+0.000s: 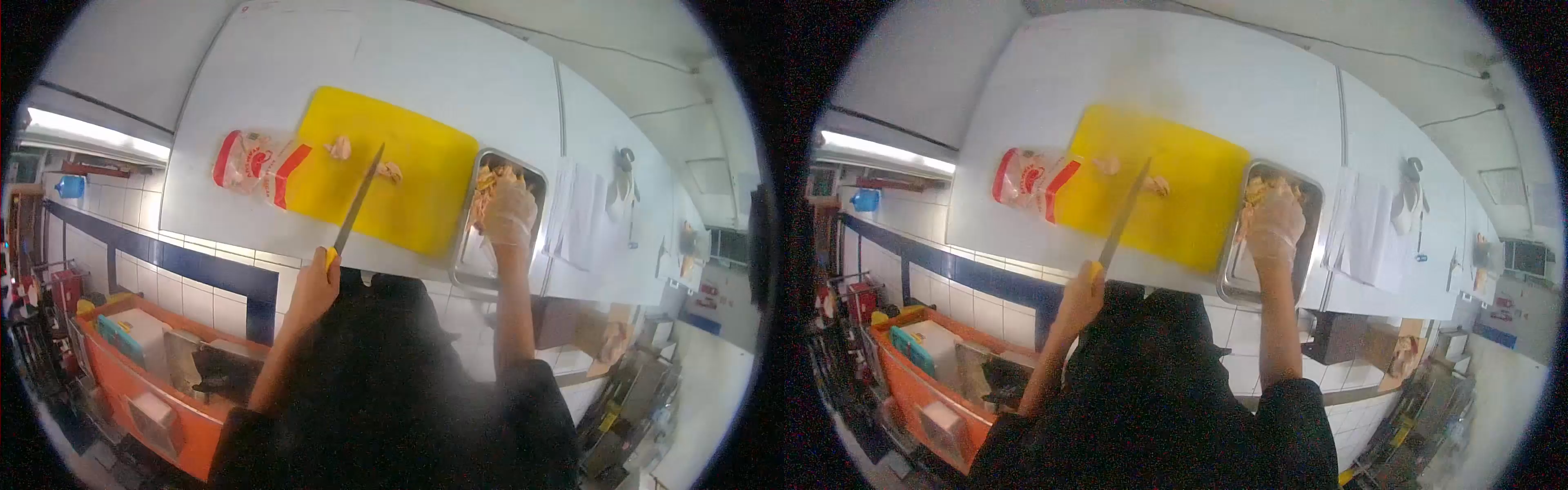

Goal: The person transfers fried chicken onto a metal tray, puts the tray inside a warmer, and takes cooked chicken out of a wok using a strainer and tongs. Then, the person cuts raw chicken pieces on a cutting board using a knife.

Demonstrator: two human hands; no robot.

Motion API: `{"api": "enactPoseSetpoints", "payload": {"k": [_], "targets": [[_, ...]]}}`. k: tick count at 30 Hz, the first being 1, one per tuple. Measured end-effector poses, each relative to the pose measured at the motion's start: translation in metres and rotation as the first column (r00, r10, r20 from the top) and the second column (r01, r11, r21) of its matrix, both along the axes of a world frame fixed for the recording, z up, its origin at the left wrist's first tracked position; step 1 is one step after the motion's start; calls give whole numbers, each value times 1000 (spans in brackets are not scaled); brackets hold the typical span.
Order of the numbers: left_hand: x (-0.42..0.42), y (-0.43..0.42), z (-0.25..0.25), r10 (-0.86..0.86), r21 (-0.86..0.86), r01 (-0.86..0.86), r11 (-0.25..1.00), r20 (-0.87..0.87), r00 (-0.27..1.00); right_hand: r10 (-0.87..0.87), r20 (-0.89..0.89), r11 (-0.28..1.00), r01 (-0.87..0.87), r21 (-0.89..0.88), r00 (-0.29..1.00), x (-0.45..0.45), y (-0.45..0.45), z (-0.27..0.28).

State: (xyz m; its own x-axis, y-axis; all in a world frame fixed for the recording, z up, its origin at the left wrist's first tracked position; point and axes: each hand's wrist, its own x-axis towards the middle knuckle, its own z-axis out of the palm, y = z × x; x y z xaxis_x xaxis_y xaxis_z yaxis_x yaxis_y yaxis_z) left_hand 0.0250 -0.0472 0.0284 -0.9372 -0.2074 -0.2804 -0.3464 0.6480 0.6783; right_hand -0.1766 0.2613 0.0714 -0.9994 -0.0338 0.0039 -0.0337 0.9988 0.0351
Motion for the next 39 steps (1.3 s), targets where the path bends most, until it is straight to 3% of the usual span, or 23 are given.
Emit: {"api": "enactPoseSetpoints", "payload": {"k": [2, 4, 6, 8, 9, 11, 12, 14, 15, 17, 24, 26, 27, 29, 33, 35, 36, 38, 39], "targets": [[5, -4, -10, -22, -25, 22, 999, 7, 1000, 126, 15, 990, -127, 66, 992, -4, -17, 5], [4, -7, -16, -18, -43, 19, 999, 9, 1000, 300, -153, 928, -325, -181, 942, -9, -33, -38], [1, -8, -10, -2, -72, 5, 997, 39, 999, 497, -310, 604, -579, -548, 811, -23, -74, -69], [-5, -10, -5, 25, -109, -18, 994, 58, 998, 644, -316, 561, -711, -425, 697, -22, -126, -56], [-7, -12, -3, 42, -117, -35, 993, 64, 997, 651, -319, 553, -718, -423, 689, -27, -131, -66], [-7, -18, -4, 72, -126, -62, 990, 73, 995, 613, 27, 770, -589, -245, 790, -34, -139, -95], [-7, -20, -8, 66, -135, -58, 989, 57, 996, 621, 25, 764, -597, -244, 784, -34, -139, -88], [-8, -21, -15, 68, -144, -62, 988, 38, 997, 493, 151, 850, -436, -296, 857, -24, -125, -64], [-8, -21, -18, 69, -136, -64, 989, 28, 997, 497, 149, 847, -441, -296, 855, -18, -117, -65], [-11, -20, -18, 68, -128, -65, 990, 17, 998, 492, -70, 777, -473, -416, 868, -11, -104, -72], [-29, -10, 5, 46, -80, -44, 996, 19, 999, 372, 108, 923, -355, -148, 922, -14, -107, -71], [-43, 0, 5, 33, -64, -33, 997, -1, 999, 401, -351, 733, -527, -430, 846, -10, -129, -66], [-53, 4, 2, 4, -65, -5, 998, -10, 1000, 390, -352, 734, -518, -439, 851, -8, -131, -68], [-68, 10, -10, -24, -73, 22, 997, -21, 999, 443, -136, 746, -448, -493, 886, -9, -134, -73], [-82, 20, -36, -58, -139, 58, 989, 2, 998, 448, -207, 672, -480, -564, 870, -11, -130, -86], [-83, 24, -39, -49, -154, 56, 986, 46, 998, 496, 54, 715, -373, -592, 867, -10, -131, -72], [-82, 27, -38, -44, -186, 57, 981, 72, 996, 498, 64, 712, -365, -599, 865, -6, -130, -87], [-87, 32, -33, -33, -226, 56, 973, 106, 994, 473, -151, 755, -488, -437, 868, -2, -130, -125], [-90, 36, -28, -24, -249, 61, 967, 150, 988, 474, -144, 751, -484, -448, 869, -4, -132, -125]]}}
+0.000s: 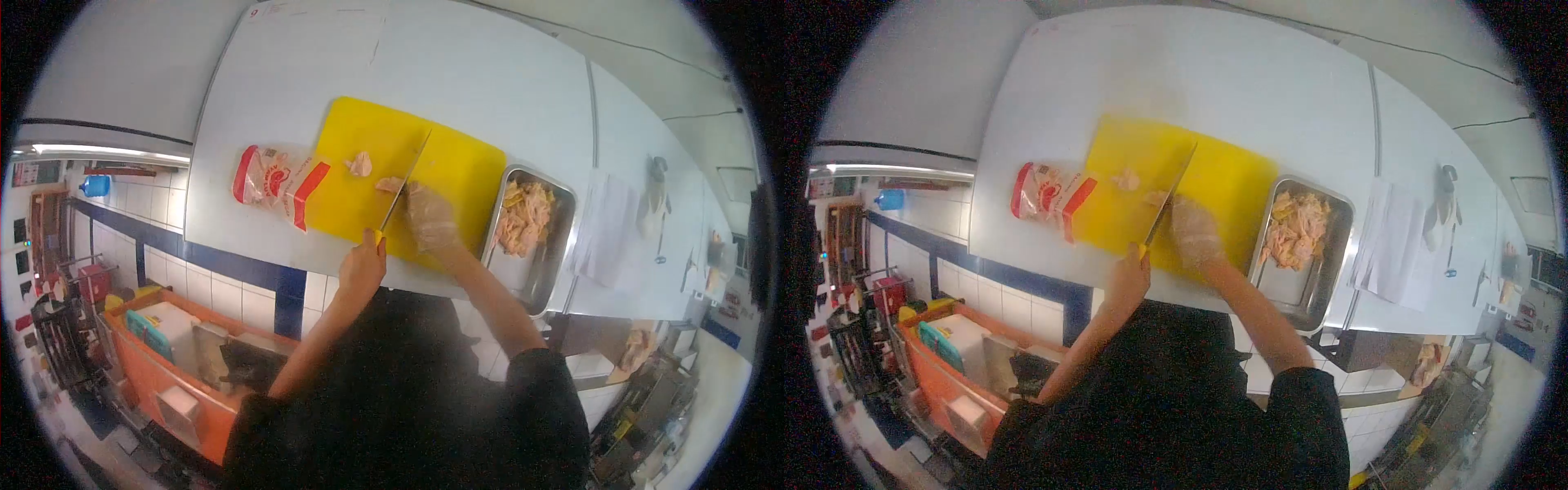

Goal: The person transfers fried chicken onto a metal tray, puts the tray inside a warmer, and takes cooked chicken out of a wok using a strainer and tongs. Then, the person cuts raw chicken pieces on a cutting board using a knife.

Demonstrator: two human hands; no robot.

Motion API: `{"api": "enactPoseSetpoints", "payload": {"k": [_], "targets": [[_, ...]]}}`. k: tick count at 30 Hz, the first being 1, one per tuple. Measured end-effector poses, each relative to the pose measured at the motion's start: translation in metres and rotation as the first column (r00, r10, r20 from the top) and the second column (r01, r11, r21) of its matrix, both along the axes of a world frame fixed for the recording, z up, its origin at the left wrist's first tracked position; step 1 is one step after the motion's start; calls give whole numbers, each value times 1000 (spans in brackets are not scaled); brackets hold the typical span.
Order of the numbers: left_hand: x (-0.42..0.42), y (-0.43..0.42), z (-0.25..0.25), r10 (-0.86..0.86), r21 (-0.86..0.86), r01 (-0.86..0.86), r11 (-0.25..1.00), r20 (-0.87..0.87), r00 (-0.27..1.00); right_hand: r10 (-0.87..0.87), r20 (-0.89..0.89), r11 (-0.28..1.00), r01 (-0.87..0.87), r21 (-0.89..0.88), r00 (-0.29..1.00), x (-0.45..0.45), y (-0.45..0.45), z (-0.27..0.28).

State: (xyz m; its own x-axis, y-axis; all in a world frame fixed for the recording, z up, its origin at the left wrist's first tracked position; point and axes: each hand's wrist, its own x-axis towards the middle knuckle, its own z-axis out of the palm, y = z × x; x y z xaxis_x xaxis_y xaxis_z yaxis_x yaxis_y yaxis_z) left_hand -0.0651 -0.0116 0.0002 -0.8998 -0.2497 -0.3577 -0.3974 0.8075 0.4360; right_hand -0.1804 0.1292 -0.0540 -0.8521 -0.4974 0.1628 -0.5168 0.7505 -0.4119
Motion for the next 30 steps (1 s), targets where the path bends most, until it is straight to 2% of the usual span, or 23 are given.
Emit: {"api": "enactPoseSetpoints", "payload": {"k": [2, 6, 8, 11, 13, 15, 17, 20, 21, 23, 24, 26, 27, 28, 29, 30], "targets": [[3, 2, 0, 6, -31, -4, 1000, 65, 998, 10, 268, 982, -59, 177, 963, -4, -3, 12], [0, 9, 2, 29, -41, -25, 999, 97, 995, -5, 306, 989, -41, 141, 952, -17, -2, 23], [-2, 11, 3, 50, -50, -44, 998, 126, 991, 71, 249, 965, -129, 226, 966, -17, 1, 20], [-26, 14, -13, 69, 10, -71, 997, 99, 993, 111, 210, 939, -172, 297, 971, -17, 3, 21], [-51, 15, -31, -58, -20, 56, 998, -149, 987, 134, 268, 948, -202, 247, 954, -28, 0, 39], [-7, 22, -28, 3, -21, -5, 1000, -85, 996, 147, 329, 953, -223, 207, 933, -17, 7, 32], [-1, 24, -31, 42, -44, -46, 998, -86, 995, 91, 203, 967, -135, 214, 975, -22, 7, 9], [8, 29, -35, 128, -2, -128, 992, -26, 991, 158, 196, 952, -201, 229, 968, -18, 9, 13], [-22, 31, -29, 90, -5, -90, 996, 110, 990, 174, 220, 950, -222, 218, 960, -7, 11, 18], [-23, 34, -29, 42, -4, -42, 999, 195, 980, 253, 113, 944, -271, 188, 961, -19, 18, 25], [30, 38, -36, 84, 1, -84, 996, -45, 995, 245, 99, 947, -260, 187, 964, -22, 19, 19], [36, 44, -40, 127, 24, -125, 992, -291, 948, 204, 66, 965, -212, 152, 977, -19, 19, -4], [12, 44, -33, 130, -4, -133, 991, -189, 973, 216, 61, 964, -223, 144, 974, -22, 16, 3], [0, 40, -30, 131, -35, -134, 990, -84, 988, 224, 112, 945, -244, 219, 968, -25, 12, 17], [15, 44, -28, 147, -33, -149, 988, -56, 988, 234, 194, 910, -284, 300, 953, -12, 17, 25], [21, 49, -29, 163, -3, -163, 987, -46, 986, 239, 201, 907, -292, 304, 950, -8, 23, 20]]}}
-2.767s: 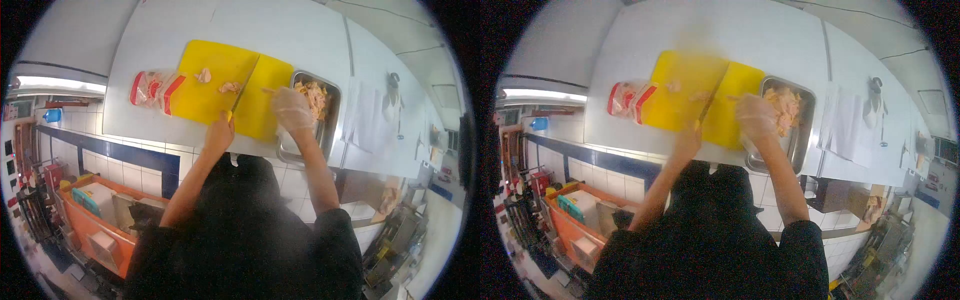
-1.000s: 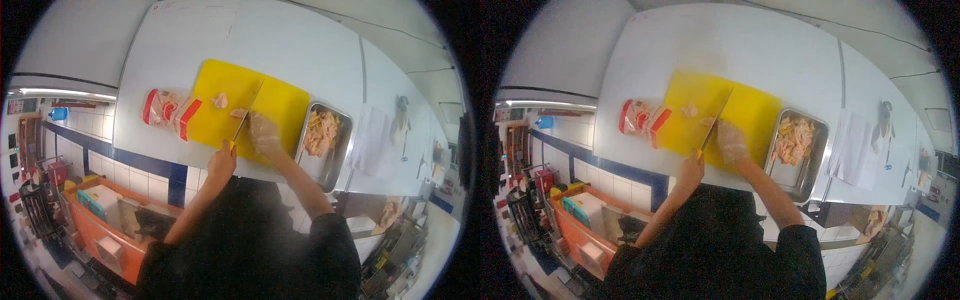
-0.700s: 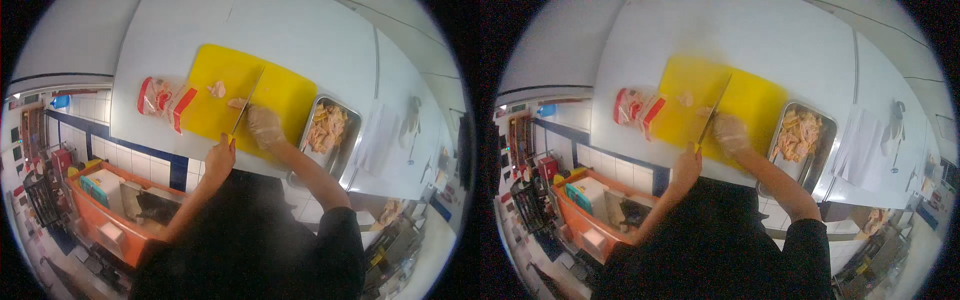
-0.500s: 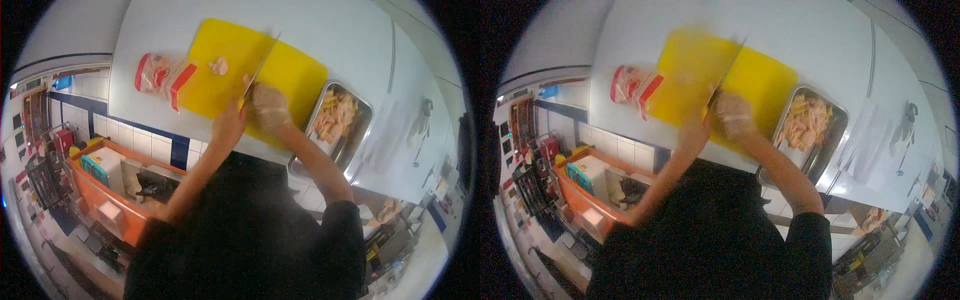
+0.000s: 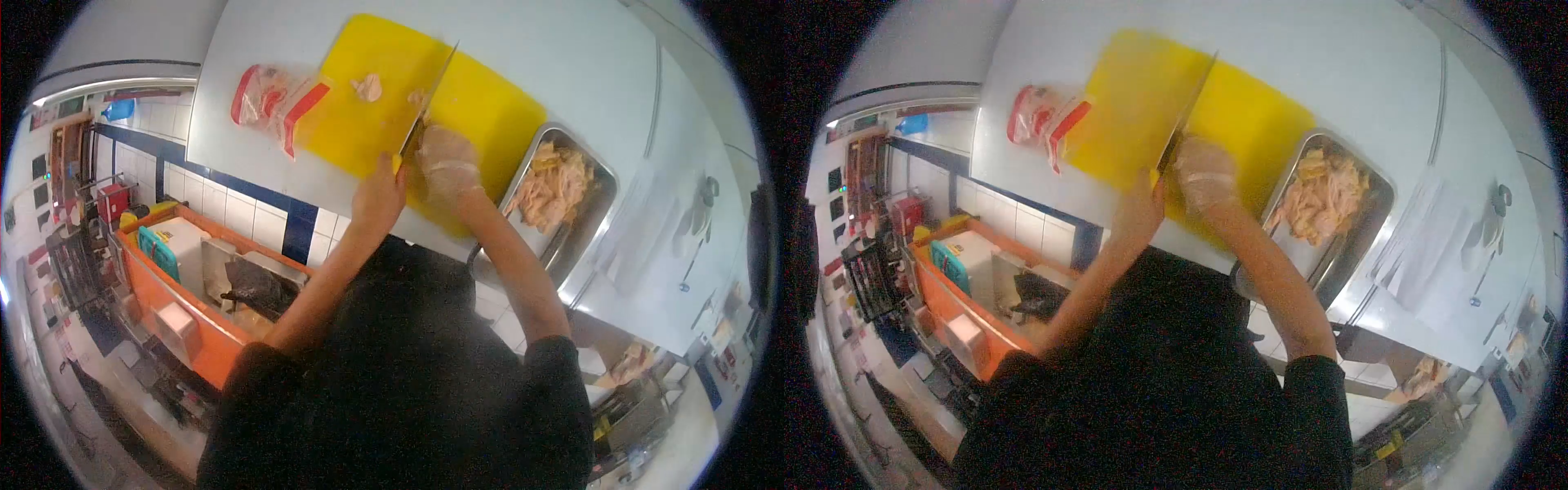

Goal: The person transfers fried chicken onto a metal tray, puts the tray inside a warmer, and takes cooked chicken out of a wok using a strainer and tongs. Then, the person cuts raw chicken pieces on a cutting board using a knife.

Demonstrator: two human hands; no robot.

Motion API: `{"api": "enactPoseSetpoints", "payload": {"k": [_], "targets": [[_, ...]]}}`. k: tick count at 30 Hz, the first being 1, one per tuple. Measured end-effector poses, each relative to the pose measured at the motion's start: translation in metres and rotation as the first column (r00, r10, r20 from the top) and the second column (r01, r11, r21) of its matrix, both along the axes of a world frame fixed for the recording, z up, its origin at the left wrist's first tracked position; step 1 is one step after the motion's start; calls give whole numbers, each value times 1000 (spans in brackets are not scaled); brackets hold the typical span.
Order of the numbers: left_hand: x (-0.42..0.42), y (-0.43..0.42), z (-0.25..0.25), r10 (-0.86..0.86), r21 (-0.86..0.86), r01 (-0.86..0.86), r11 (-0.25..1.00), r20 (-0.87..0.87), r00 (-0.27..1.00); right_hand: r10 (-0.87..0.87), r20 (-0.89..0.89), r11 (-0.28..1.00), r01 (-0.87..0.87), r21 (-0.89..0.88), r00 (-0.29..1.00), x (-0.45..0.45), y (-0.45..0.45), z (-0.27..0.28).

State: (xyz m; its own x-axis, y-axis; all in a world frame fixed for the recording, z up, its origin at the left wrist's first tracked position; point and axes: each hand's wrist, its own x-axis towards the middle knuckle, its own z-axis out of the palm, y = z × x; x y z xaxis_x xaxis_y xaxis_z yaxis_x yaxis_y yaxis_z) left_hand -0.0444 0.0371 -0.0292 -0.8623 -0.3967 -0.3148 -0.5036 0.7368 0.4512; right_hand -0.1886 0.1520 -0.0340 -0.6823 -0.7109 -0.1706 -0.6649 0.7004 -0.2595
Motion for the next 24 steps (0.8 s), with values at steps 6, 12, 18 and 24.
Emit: {"api": "enactPoseSetpoints", "payload": {"k": [6, 12, 18, 24], "targets": [[18, 0, 13, 98, 6, -100, 995, 146, 984, -171, 133, 775, 217, -594, 976, -29, 27, -52], [0, -30, 26, 6, 164, 40, 986, -271, 962, -256, -128, 951, 226, -211, 958, -29, 18, 35], [28, -72, 48, 162, 232, -111, 966, -211, 964, -97, -141, 935, 42, -351, 985, -2, -43, -16], [22, -92, 43, 38, 232, 25, 972, -263, 964, -217, -311, 922, 89, -378, 925, 7, -18, -42]]}}
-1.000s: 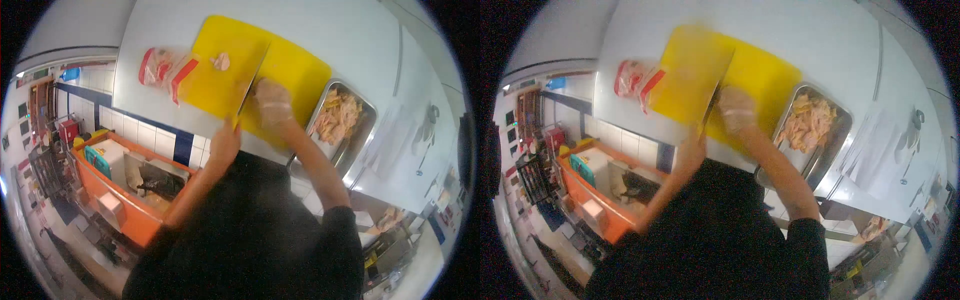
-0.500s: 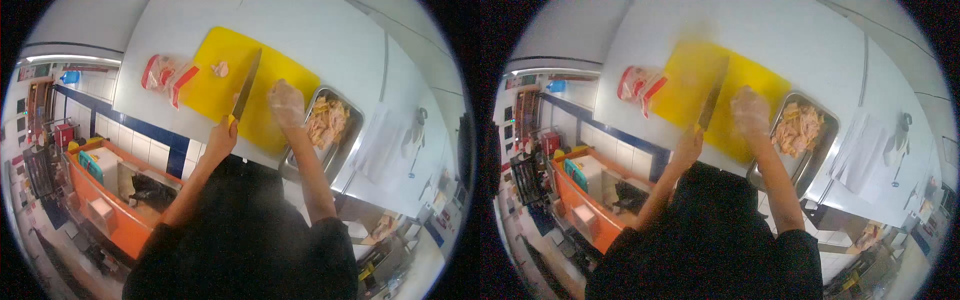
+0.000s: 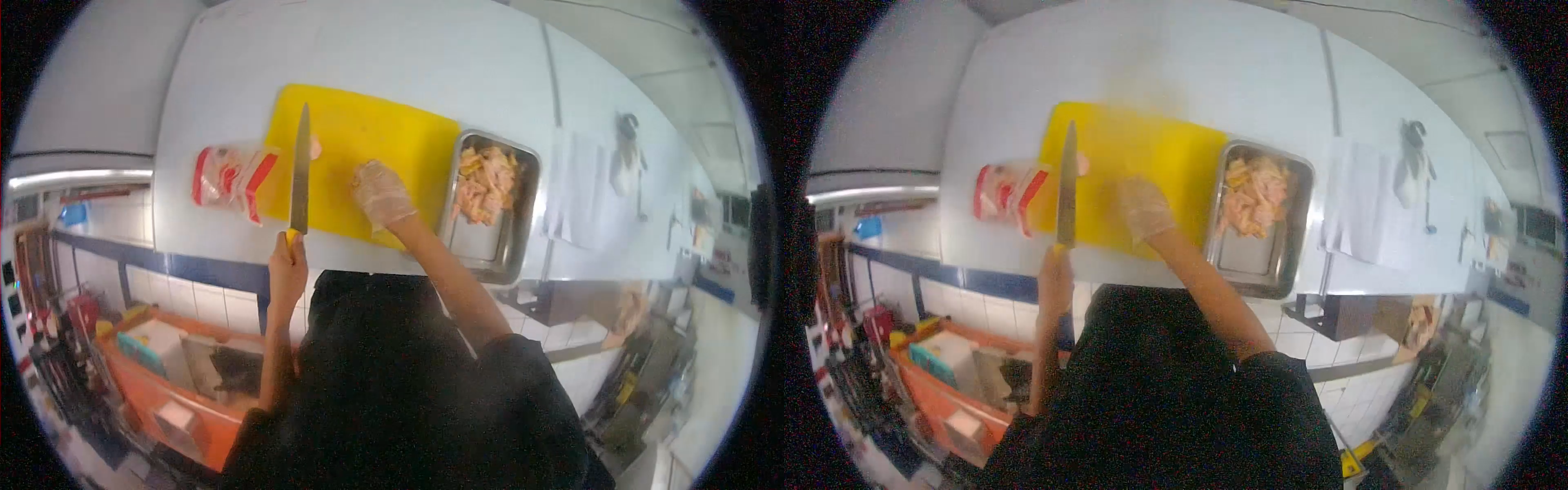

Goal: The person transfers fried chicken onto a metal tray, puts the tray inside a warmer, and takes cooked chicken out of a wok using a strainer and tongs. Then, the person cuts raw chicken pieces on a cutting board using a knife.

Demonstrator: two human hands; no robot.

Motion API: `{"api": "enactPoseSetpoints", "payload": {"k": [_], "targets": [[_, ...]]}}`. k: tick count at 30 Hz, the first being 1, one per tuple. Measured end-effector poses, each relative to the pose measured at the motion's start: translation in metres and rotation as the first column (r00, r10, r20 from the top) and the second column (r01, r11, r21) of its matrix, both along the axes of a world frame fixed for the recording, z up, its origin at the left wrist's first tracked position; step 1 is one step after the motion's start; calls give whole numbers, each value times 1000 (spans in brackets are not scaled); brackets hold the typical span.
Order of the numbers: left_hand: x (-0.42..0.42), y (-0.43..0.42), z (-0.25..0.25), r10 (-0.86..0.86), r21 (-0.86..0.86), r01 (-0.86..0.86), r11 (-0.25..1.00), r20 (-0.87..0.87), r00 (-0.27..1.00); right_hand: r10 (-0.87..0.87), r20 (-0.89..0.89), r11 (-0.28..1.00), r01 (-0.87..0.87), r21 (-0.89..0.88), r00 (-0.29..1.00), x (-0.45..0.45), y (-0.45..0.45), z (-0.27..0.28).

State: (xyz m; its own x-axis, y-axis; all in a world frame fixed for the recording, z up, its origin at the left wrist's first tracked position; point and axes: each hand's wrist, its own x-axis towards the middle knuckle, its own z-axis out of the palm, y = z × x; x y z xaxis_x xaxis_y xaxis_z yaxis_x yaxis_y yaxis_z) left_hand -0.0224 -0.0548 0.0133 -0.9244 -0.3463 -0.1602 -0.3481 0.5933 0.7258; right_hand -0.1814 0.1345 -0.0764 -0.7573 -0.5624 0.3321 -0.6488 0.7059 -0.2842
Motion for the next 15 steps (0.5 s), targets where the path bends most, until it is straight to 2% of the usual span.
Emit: {"api": "enactPoseSetpoints", "payload": {"k": [2, 3, 4, 5, 7, 8, 9, 11, 12, 13, 14, 15], "targets": [[-4, -4, -7, -13, -107, 8, 994, -47, 999, -70, 161, 954, 113, -277, 984, 0, 30, 41], [-3, -11, -17, 46, 135, -61, 989, 115, 992, -194, 333, 931, 280, -235, 923, 1, 46, 88], [-4, -15, -19, 34, 147, -51, 988, 115, 993, -306, 489, 886, 433, -169, 817, 5, 63, 126], [-7, -18, -22, -63, 28, 63, 998, -13, 998, -379, 564, 793, 572, -211, 734, 6, 85, 133], [-9, -21, -24, -172, -101, 160, 982, -128, 977, -489, 558, 665, 700, -258, 671, 11, 119, 157], [-11, -22, -23, -85, 35, 86, 996, -25, 996, -542, 468, 657, 699, -283, 698, 14, 127, 175], [-12, -24, -23, -6, 158, -8, 987, 91, 996, -537, 468, 659, 696, -285, 701, 17, 131, 182], [-16, -24, -4, -1, 90, -2, 996, 26, 1000, -673, 410, 716, 681, 153, 616, 19, 124, 186], [-17, -25, 4, -12, 30, 14, 999, -39, 999, -661, 418, 726, 673, 143, 624, 18, 114, 182], [-15, -29, 6, -27, 2, 28, 1000, -122, 992, -637, 303, 770, 601, 214, 708, 15, 104, 175], [-11, -34, 4, -13, -6, 13, 1000, -125, 992, -591, 191, 796, 529, 293, 784, 13, 93, 168], [-7, -40, -1, 56, 78, -53, 996, -26, 998, -550, 284, 830, 474, 295, 785, 4, 70, 159]]}}
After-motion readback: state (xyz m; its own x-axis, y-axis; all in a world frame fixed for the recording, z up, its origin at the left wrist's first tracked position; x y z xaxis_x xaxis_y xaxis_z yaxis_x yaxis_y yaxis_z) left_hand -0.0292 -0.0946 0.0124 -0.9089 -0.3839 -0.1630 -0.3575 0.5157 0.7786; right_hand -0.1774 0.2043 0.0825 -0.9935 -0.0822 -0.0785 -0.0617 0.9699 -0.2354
